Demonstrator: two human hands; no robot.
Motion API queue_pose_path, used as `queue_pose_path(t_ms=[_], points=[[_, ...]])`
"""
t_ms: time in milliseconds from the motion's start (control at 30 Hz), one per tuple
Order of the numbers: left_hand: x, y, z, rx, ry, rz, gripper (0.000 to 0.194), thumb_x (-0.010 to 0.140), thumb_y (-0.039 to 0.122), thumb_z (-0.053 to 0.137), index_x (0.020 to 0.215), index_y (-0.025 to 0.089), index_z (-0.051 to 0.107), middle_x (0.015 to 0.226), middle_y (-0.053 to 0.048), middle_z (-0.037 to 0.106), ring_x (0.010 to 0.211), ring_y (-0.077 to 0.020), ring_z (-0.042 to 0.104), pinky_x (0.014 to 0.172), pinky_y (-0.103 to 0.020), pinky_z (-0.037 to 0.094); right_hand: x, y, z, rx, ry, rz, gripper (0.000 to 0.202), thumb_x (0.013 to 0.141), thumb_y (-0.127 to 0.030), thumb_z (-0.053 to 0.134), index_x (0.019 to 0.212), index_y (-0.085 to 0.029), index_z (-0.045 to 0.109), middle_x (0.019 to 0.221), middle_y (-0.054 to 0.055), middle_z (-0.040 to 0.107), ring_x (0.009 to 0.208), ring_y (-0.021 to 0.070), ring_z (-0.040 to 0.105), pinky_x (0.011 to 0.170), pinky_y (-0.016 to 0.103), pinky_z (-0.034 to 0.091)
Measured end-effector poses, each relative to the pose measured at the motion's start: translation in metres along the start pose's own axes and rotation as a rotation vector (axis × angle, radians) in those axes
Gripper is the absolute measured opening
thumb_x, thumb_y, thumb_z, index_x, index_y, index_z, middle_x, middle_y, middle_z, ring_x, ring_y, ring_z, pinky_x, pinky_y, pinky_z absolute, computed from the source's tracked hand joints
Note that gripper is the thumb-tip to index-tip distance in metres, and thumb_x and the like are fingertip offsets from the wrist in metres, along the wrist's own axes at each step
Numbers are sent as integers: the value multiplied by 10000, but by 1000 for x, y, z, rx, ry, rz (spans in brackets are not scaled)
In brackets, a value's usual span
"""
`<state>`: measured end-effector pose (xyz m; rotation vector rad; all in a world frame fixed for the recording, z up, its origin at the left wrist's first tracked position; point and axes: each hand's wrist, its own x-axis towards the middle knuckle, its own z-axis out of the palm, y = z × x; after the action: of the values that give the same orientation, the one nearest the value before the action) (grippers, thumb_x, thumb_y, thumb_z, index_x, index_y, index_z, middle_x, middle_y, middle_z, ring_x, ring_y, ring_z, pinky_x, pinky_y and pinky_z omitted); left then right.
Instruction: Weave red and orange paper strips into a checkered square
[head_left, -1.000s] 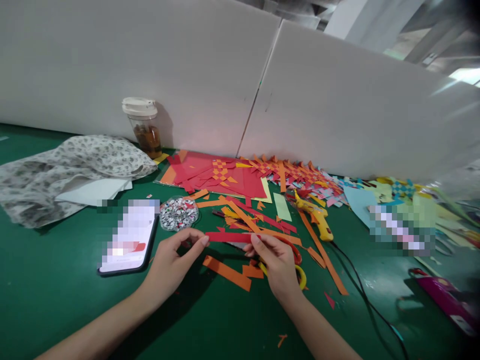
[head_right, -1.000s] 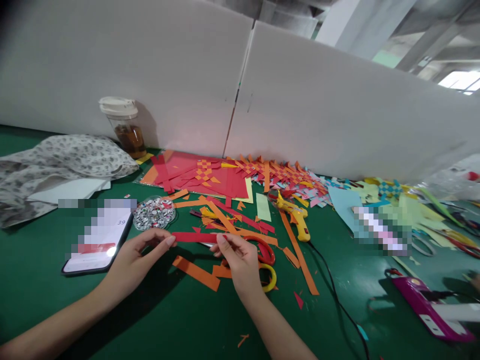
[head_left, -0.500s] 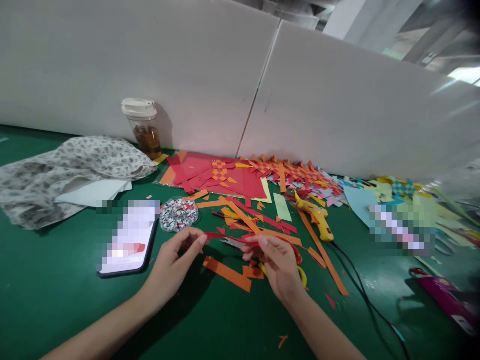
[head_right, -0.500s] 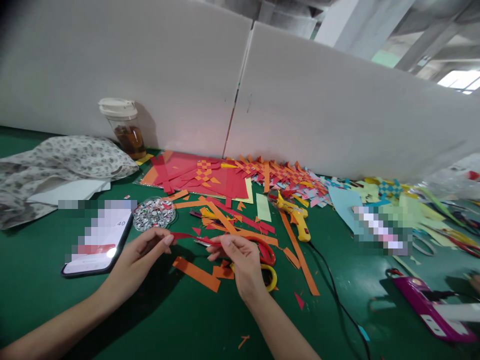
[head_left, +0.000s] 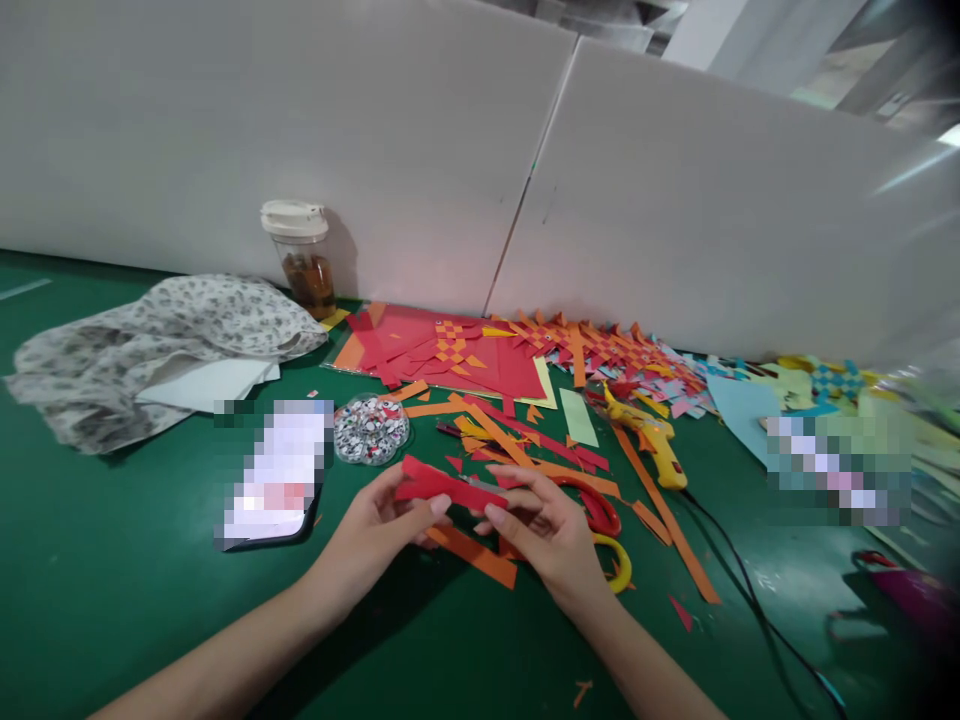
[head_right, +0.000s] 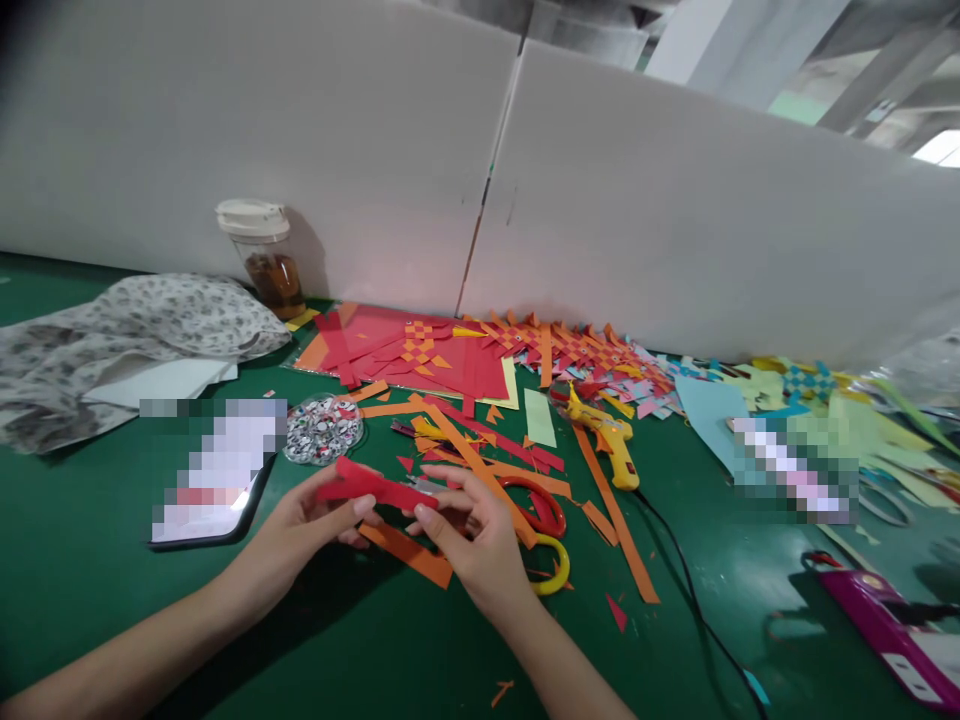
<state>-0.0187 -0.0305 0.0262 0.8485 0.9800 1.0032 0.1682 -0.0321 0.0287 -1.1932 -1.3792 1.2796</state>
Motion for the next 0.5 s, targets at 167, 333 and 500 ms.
queue_pose_path(t_ms=[167,333,500], points=[[1,3,-1,55,50,10,187,711,322,683,790,158,639,708,-20,671,669,-138,625,574,-208,488,0,-1,3,-38,7,20,226,722,-329,681,896,-188,652,770,46,712,670,175,684,651,281,552],[2,4,-2,116,70,45,146,712,312,666,730,169,650,685,-26,667,666,-153,635,580,-228,489,2,-1,2,-136,6,62,145,702,-326,693,762,-194,691,679,35,702,626,164,659,559,244,536],[4,3,-4,138,144,81,142,718,322,654,733,182,651,678,-21,658,647,-154,637,567,-234,503,4,2,2,-96,-21,128,169,683,-329,705,775,-188,691,666,33,707,630,178,677,581,265,558]])
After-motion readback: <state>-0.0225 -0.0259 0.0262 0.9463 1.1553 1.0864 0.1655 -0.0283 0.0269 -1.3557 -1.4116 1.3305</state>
